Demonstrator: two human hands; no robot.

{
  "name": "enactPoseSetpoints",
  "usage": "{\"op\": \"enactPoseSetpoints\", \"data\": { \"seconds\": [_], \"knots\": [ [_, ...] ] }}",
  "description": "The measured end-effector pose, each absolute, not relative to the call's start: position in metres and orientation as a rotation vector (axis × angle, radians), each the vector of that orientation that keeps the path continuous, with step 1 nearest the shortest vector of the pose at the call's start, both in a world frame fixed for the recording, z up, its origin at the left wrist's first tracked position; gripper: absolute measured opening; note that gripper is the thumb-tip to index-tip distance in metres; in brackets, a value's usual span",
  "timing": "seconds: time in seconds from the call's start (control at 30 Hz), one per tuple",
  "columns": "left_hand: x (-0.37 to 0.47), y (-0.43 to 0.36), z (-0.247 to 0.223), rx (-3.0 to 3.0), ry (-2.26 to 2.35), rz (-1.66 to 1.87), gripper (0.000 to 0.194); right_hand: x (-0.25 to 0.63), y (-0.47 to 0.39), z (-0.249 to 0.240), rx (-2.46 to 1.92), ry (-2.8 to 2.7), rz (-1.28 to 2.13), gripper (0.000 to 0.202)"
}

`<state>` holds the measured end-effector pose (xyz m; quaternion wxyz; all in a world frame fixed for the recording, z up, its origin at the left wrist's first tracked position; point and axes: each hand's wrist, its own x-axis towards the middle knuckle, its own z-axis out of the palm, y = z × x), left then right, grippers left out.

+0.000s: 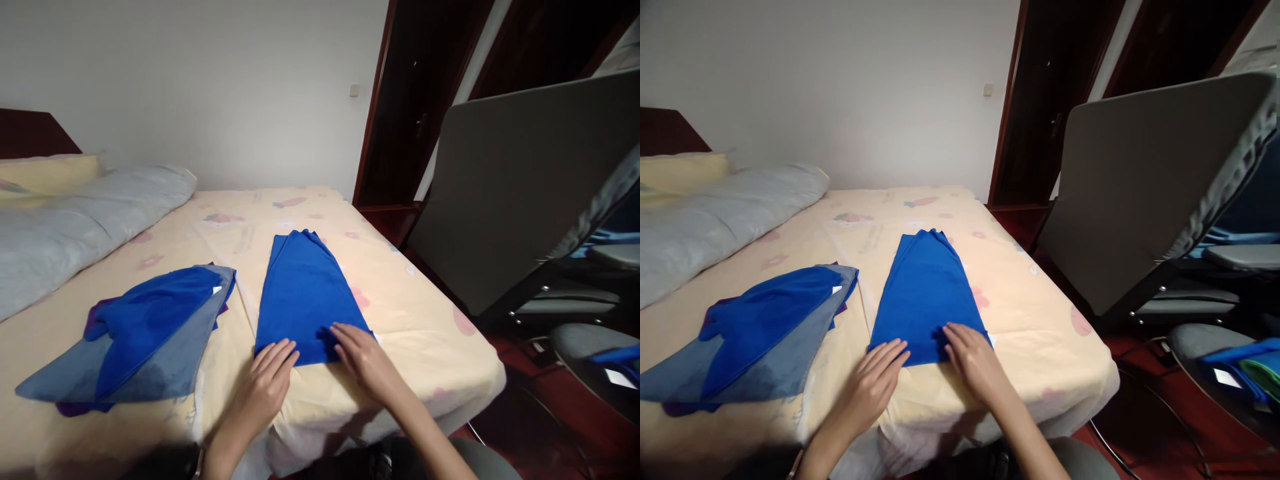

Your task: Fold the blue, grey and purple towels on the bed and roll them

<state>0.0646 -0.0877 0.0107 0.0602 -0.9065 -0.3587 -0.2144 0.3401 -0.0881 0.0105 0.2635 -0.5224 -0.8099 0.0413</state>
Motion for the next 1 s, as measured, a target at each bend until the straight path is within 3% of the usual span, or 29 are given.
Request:
{"op": "enactPoseSetpoints", "data": {
  "seconds": [0.13,0.33,0.8,1.0],
  "knots": [
    [0.074,-0.085,0.002,-2.861,-1.055,-0.474,0.054,0.309,-0.099,-0.004,-1.263,-2.432,0.163,0.052],
    [0.053,-0.076,-0.005,-2.947,-1.094,-0.382,0.059,0.334,-0.094,-0.012,-1.417,-2.446,0.160,0.054],
    [0.029,-0.064,-0.002,-2.975,-1.189,-0.611,0.041,0.375,-0.090,0.000,-1.649,-2.320,0.474,0.069],
    [0.008,-0.057,-0.005,-2.939,-1.412,-0.774,0.050,0.387,-0.090,-0.001,-1.590,-2.213,0.506,0.073]
  ]
}}
